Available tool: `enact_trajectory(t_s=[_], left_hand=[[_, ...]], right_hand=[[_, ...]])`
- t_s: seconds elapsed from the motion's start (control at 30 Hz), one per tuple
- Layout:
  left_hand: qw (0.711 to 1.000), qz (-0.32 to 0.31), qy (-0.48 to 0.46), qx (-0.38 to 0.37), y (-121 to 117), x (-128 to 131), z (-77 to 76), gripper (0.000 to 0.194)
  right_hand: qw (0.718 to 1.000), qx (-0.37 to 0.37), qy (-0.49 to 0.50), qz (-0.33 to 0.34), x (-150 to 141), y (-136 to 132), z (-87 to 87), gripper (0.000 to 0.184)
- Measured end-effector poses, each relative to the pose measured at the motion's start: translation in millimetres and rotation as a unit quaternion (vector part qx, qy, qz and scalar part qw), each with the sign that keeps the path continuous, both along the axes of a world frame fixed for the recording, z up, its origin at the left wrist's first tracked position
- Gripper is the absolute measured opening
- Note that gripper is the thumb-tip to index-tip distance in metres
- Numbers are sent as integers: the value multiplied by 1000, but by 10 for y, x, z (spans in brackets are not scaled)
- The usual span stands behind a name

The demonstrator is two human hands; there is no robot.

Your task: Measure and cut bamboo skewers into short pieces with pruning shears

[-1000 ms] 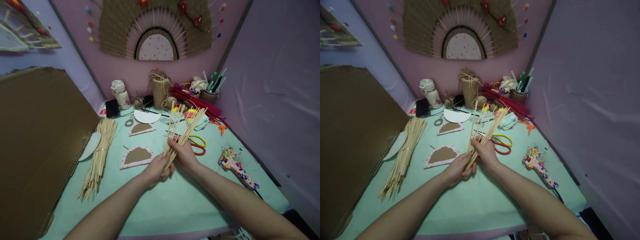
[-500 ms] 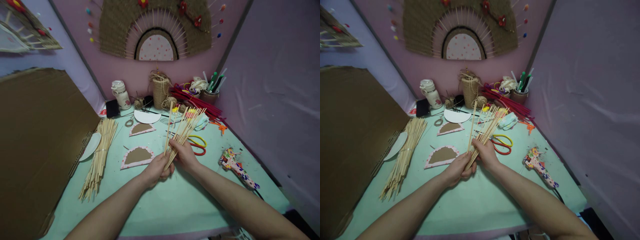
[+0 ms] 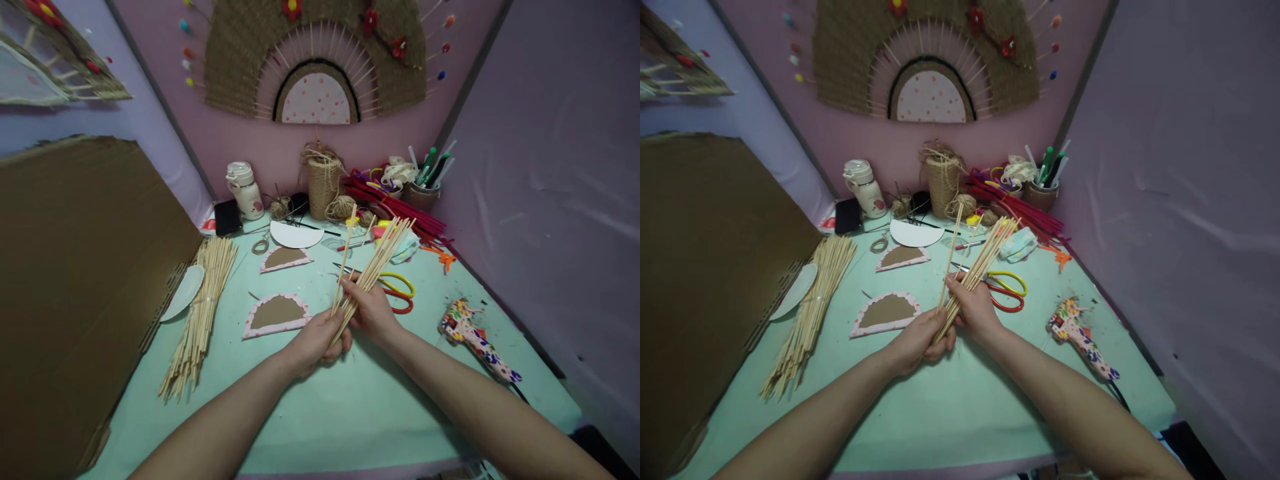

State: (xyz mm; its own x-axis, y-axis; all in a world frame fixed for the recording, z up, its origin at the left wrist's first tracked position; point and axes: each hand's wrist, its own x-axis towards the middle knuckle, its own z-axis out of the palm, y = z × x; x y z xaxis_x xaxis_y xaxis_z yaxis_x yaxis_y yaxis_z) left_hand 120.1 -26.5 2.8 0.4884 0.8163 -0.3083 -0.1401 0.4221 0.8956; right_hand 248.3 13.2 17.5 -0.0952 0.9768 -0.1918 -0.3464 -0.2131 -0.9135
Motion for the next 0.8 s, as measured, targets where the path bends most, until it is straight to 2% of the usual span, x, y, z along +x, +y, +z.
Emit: enact_trajectory(t_s=[0.37,0.57,0.63,0.73,0.8], left_hand=[[1000,-1,-6,-5,5,8,40,59],[999,7,23,21,0,6,8,61],[1000,-1,15,25,-14,-6,21,60],[999,-7,-32,17,-46,-19,104,61],[997,21,-72,21,-68,-23,192,62]], right_hand=[[999,21,-44,2,3,-23,-3,31],[998,15,-53,-31,-35,-47,-36,35],[998,29,-54,-10,-47,-61,9,35],[995,61,-22,71,-28,-50,162,37],[988,80,11,130,0,12,278,52]])
